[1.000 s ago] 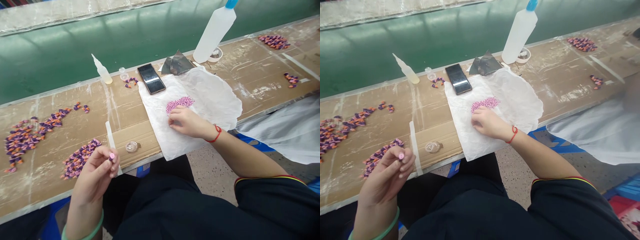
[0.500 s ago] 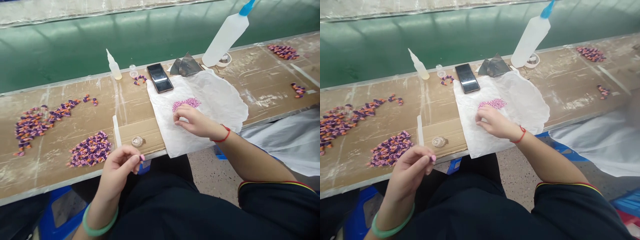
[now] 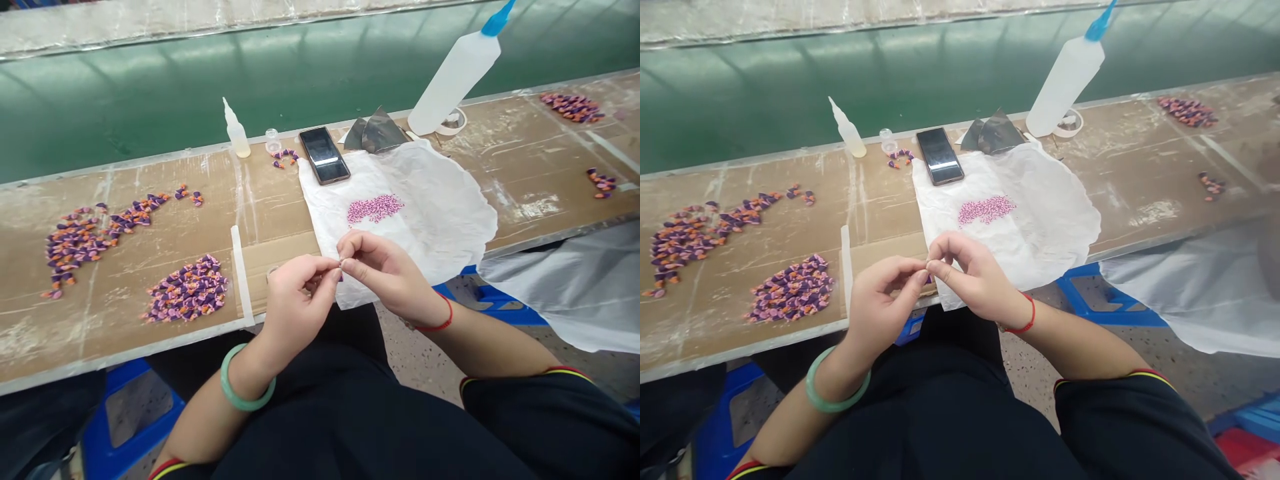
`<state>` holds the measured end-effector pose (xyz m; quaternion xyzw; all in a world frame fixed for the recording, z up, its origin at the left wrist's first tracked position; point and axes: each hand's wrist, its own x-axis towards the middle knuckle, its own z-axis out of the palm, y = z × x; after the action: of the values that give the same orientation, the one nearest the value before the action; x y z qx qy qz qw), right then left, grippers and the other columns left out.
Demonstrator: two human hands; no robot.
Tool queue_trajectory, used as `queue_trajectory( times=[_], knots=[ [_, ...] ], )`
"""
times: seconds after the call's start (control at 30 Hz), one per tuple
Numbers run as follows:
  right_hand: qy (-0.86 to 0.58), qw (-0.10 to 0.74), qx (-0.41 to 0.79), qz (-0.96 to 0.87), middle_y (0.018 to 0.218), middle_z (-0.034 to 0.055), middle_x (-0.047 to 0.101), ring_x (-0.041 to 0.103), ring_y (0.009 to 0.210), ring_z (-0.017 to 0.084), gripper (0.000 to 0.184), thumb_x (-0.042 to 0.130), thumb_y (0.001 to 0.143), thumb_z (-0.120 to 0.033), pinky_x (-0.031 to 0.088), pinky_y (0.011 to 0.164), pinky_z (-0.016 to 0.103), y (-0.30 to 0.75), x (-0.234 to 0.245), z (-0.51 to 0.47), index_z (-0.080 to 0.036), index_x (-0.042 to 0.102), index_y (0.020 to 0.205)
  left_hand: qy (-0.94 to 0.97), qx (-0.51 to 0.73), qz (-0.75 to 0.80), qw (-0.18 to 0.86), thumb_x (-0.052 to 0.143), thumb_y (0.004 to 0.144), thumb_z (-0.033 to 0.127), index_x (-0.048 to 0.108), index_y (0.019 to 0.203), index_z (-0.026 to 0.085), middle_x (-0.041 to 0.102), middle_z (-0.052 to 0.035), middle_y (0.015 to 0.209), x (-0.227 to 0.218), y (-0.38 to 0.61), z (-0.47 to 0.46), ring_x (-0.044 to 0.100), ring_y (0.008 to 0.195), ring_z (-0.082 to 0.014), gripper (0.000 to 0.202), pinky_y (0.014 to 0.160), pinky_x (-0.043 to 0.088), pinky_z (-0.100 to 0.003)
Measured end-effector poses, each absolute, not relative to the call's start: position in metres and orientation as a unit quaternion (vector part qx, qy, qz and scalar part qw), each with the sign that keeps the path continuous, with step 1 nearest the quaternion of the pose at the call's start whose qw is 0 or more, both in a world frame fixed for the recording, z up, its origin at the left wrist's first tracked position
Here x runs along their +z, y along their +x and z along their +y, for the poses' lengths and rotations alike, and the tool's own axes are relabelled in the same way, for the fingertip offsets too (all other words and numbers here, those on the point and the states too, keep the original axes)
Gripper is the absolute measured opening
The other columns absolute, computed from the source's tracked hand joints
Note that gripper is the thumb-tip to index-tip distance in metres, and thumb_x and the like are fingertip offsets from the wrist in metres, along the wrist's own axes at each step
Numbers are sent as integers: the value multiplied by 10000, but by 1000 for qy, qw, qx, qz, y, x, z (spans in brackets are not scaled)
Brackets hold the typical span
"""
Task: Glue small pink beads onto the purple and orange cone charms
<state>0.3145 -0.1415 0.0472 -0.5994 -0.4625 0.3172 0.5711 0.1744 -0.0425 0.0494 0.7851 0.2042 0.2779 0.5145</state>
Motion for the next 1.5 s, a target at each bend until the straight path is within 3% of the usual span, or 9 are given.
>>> queue_trajectory(
  times=[0.27, 0.47, 0.73, 1.27, 1.5],
  knots=[
    [-617, 573, 280, -461, 777, 8, 575, 519, 728, 137, 125, 615, 910, -233, 440, 681, 292, 304, 50, -142, -199, 570, 798, 791, 289, 194, 502, 579, 888, 198, 675, 759, 175, 667, -13, 676, 51, 171, -43, 578, 606, -124, 162, 582, 455, -236],
    [-642, 559, 260, -455, 821, 17, 623, 591, 752, 143, 23, 599, 894, -214, 489, 697, 295, 302, 54, -145, -193, 606, 890, 689, 228, 227, 650, 583, 834, 227, 601, 679, 167, 595, 9, 602, 51, 168, -44, 522, 527, -97, 167, 498, 422, -204],
    [-657, 434, 258, -560, 656, -15, 624, 548, 607, 104, 125, 557, 818, -141, 438, 574, 236, 308, 75, -143, -186, 588, 705, 654, 178, 233, 697, 625, 790, 239, 590, 646, 162, 560, 18, 564, 60, 163, -40, 483, 509, -85, 167, 478, 396, -190],
    [-665, 424, 283, -547, 634, -15, 633, 556, 584, 105, 97, 573, 779, -162, 456, 550, 228, 302, 77, -140, -188, 595, 689, 697, 182, 222, 657, 607, 812, 210, 612, 680, 155, 580, 10, 599, 60, 156, -38, 504, 537, -91, 143, 482, 403, -186],
    [-624, 428, 338, -560, 650, -15, 613, 565, 596, 102, 90, 533, 795, -149, 480, 564, 227, 303, 76, -128, -193, 555, 719, 606, 224, 275, 712, 746, 801, 287, 645, 866, 162, 642, 9, 657, 56, 135, -27, 557, 514, -88, 173, 469, 470, -184]
  ],
)
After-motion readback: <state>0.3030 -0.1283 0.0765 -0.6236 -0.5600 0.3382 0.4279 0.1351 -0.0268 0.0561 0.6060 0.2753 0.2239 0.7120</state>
